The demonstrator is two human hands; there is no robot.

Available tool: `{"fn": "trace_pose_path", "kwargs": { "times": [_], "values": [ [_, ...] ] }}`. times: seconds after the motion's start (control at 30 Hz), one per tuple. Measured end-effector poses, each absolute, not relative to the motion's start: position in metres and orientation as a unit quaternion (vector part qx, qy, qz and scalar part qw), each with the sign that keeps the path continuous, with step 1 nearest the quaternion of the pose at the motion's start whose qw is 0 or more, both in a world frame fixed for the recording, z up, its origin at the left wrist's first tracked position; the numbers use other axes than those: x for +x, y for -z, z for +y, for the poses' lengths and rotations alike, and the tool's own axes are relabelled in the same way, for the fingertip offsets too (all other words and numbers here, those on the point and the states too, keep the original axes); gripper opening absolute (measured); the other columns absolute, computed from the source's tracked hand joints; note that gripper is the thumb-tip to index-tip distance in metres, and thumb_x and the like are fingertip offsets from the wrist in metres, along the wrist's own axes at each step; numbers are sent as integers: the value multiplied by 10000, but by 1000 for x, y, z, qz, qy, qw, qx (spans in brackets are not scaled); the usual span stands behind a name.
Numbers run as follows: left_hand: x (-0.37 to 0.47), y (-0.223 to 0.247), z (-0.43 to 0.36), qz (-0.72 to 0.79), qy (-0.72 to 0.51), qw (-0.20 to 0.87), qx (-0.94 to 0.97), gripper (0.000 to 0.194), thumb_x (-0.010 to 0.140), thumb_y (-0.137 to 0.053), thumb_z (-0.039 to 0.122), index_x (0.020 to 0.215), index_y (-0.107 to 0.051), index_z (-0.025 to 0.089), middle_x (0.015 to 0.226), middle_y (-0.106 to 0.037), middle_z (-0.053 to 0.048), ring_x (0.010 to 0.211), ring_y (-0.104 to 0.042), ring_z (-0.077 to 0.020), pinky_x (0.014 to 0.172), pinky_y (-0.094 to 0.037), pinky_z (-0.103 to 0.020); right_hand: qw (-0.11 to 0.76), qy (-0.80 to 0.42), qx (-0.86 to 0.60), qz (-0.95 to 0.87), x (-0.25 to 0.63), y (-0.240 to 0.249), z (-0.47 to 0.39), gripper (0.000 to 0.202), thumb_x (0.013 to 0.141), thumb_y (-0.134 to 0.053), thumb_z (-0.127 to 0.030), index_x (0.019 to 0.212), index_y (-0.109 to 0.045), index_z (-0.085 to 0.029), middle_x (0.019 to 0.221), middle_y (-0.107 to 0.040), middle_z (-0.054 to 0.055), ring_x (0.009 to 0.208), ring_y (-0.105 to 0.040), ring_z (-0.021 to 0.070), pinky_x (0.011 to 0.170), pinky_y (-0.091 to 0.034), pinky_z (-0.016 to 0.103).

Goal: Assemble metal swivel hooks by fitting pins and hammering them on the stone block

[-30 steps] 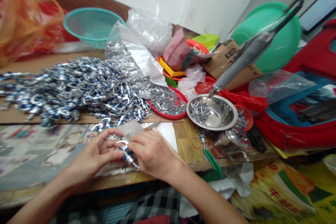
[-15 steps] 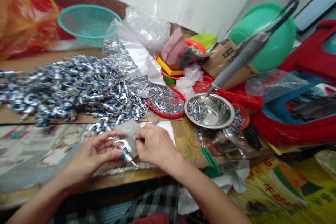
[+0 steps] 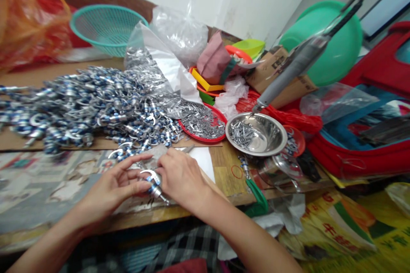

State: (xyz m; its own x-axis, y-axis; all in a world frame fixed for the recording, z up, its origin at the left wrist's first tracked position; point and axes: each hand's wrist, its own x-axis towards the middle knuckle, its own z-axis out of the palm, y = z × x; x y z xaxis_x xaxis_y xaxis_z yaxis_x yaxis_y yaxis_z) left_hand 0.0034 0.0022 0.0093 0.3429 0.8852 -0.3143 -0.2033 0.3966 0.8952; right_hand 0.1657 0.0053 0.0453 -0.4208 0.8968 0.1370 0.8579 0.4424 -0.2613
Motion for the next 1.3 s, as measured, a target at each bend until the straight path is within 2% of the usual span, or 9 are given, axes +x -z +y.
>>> {"fn": "trace_pose_path", "kwargs": {
  "times": [0.2, 0.37, 0.5, 0.73, 0.83, 0.97, 1.07, 1.2, 1.3],
  "values": [
    [3, -10, 1, 433, -384, 716, 390, 676, 575, -773, 214, 1177, -468, 168, 677, -665, 18, 626, -613, -136, 598, -513, -239, 152, -48, -505, -848, 167, -40, 5, 134, 860, -472, -147, 794, -588, -132, 812, -598, 62, 763, -538, 167, 654, -378, 265],
    [3, -11, -1, 432, -387, 719, 384, 672, 564, -783, 220, 1169, -494, 167, 674, -651, 20, 629, -601, -134, 594, -515, -239, 191, -191, -572, -775, 169, -51, -5, 113, 818, -523, -165, 727, -589, -157, 702, -612, 6, 643, -536, 117, 582, -345, 221],
    [3, -10, -1, 440, -388, 713, 383, 673, 551, -793, 225, 1159, -512, 160, 660, -644, 21, 634, -598, -137, 595, -519, -240, 145, -241, -607, -743, 166, -56, -14, 133, 820, -518, -217, 728, -601, -169, 695, -627, 2, 647, -543, 122, 566, -314, 224],
    [3, -8, 0, 439, -391, 710, 388, 667, 556, -793, 221, 1165, -526, 167, 684, -660, 14, 655, -600, -140, 612, -522, -240, 76, -178, -601, -776, 157, -61, -13, 189, 851, -445, -225, 717, -567, -173, 740, -630, 26, 719, -539, 156, 591, -280, 256],
    [3, -9, -1, 446, -381, 707, 395, 588, 563, -783, 232, 1110, -580, 161, 724, -682, -4, 680, -612, -154, 626, -523, -255, 73, -178, -589, -785, 156, -60, -11, 200, 862, -432, -216, 709, -553, -173, 727, -616, 21, 705, -529, 153, 584, -277, 256],
    [3, -13, -2, 461, -369, 699, 403, 503, 556, -777, 251, 1029, -644, 144, 767, -711, -31, 687, -627, -167, 636, -523, -268, 170, -203, -572, -776, 171, -46, -9, 209, 888, -425, -234, 717, -527, -173, 717, -580, 4, 686, -521, 133, 605, -332, 238],
    [4, -14, -2, 469, -373, 698, 392, 575, 536, -787, 243, 1079, -627, 144, 746, -712, -24, 667, -627, -161, 615, -521, -259, 257, -159, -611, -732, 199, -30, -10, 156, 898, -436, -279, 871, -540, -166, 846, -586, 37, 785, -535, 155, 694, -388, 259],
    [5, -14, -1, 471, -383, 700, 376, 696, 526, -801, 229, 1178, -570, 154, 697, -685, -2, 643, -623, -156, 598, -526, -257, 133, -158, -635, -744, 231, -18, -18, 267, 862, -513, -283, 1099, -545, -164, 931, -589, 72, 888, -548, 206, 783, -411, 318],
    [5, -14, -2, 476, -388, 696, 371, 744, 535, -803, 221, 1228, -534, 173, 706, -675, -3, 662, -628, -165, 594, -533, -260, 72, -130, -631, -761, 237, -14, -22, 342, 826, -557, -242, 1160, -533, -169, 991, -571, 86, 938, -541, 221, 821, -410, 333]
  ]
}}
